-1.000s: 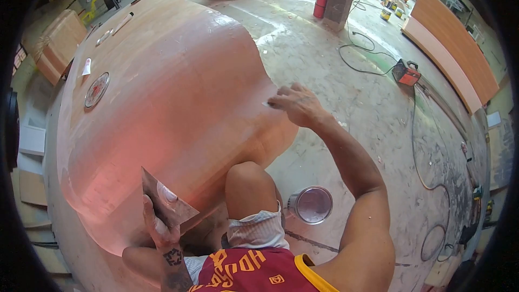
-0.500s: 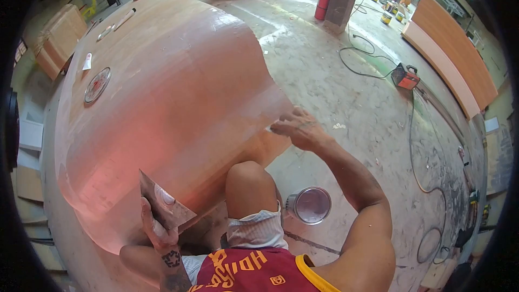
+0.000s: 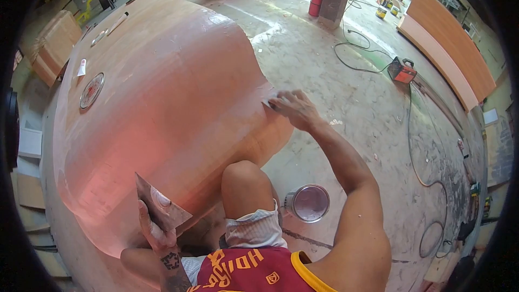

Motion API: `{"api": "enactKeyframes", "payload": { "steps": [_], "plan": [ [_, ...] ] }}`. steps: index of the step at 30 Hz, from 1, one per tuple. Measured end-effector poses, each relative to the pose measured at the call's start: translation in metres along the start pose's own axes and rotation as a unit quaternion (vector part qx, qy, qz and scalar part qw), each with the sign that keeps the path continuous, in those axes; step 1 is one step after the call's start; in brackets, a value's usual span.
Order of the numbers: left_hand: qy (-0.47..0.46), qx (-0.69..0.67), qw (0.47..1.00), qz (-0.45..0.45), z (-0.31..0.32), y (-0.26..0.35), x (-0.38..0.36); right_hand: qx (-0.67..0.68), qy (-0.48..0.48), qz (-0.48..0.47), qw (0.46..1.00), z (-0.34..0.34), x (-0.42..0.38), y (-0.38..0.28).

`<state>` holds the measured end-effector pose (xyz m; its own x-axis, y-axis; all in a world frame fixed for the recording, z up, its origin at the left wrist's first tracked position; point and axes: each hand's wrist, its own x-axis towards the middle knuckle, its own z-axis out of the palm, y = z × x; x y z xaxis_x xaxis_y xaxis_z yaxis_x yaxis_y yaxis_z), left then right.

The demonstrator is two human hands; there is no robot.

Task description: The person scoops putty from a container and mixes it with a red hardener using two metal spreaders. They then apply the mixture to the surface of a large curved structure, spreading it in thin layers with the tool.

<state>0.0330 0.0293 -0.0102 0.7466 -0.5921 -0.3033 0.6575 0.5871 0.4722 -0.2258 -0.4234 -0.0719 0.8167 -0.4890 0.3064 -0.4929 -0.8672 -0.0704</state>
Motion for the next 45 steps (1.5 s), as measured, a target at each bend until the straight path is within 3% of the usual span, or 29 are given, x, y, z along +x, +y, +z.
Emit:
{"api": "enactKeyframes", "payload": {
  "steps": [2,4,6,10,12,14,15,16,18,20,23,26,35,39,42,44,45],
  "plan": [
    [0.029,0.126,0.991,0.043,-0.013,-0.006,0.002,0.015,-0.017,0.003,1.0,-0.009,-0.029,-0.004],
    [-0.013,0.164,0.985,0.044,-0.009,-0.007,0.003,0.004,-0.018,-0.003,1.0,-0.016,-0.045,-0.009],
    [-0.125,0.115,0.986,0.004,0.0,-0.007,0.008,-0.004,-0.031,0.003,1.0,-0.029,-0.051,-0.017],
    [-0.176,0.191,0.964,0.057,0.007,-0.014,0.005,0.039,0.025,0.005,0.999,-0.048,-0.012,-0.056],
    [-0.159,0.169,0.972,0.047,0.023,-0.013,0.003,0.053,0.028,-0.01,0.998,-0.052,0.01,-0.075],
    [-0.107,0.365,0.901,0.21,-0.002,-0.012,0.012,0.202,0.058,-0.009,0.978,-0.064,0.024,-0.113],
    [-0.066,0.268,0.946,0.171,0.012,-0.013,0.011,0.281,0.062,-0.011,0.958,-0.061,0.023,-0.138],
    [-0.033,0.164,0.977,0.135,0.02,-0.009,0.012,0.45,0.015,0.016,0.893,-0.051,0.017,-0.156],
    [-0.045,0.25,0.937,0.241,0.005,-0.002,0.029,0.711,-0.075,0.073,0.696,-0.047,-0.009,-0.186],
    [-0.057,0.315,0.896,0.309,0.006,0.005,0.033,0.873,-0.121,0.129,0.455,-0.069,-0.033,-0.233],
    [-0.079,0.383,0.838,0.38,0.032,0.015,0.021,0.878,-0.138,0.187,0.419,-0.084,-0.047,-0.289],
    [-0.111,0.438,0.811,0.373,0.038,0.019,0.007,0.893,-0.137,0.19,0.383,-0.074,-0.048,-0.317],
    [-0.225,0.636,0.617,0.405,0.03,0.034,-0.014,0.915,-0.113,0.171,0.349,-0.053,-0.053,-0.338],
    [-0.235,0.686,0.601,0.336,0.017,0.041,-0.023,0.911,-0.11,0.189,0.35,-0.07,-0.044,-0.341],
    [-0.236,0.699,0.6,0.31,0.002,0.042,-0.019,0.85,-0.11,0.232,0.461,-0.098,-0.024,-0.32],
    [-0.225,0.703,0.615,0.279,-0.014,0.044,-0.014,0.883,-0.052,0.138,0.446,-0.073,0.005,-0.288],
    [-0.201,0.708,0.621,0.271,-0.022,0.047,-0.013,0.837,-0.055,0.07,0.54,-0.073,0.028,-0.263]
  ]
}}
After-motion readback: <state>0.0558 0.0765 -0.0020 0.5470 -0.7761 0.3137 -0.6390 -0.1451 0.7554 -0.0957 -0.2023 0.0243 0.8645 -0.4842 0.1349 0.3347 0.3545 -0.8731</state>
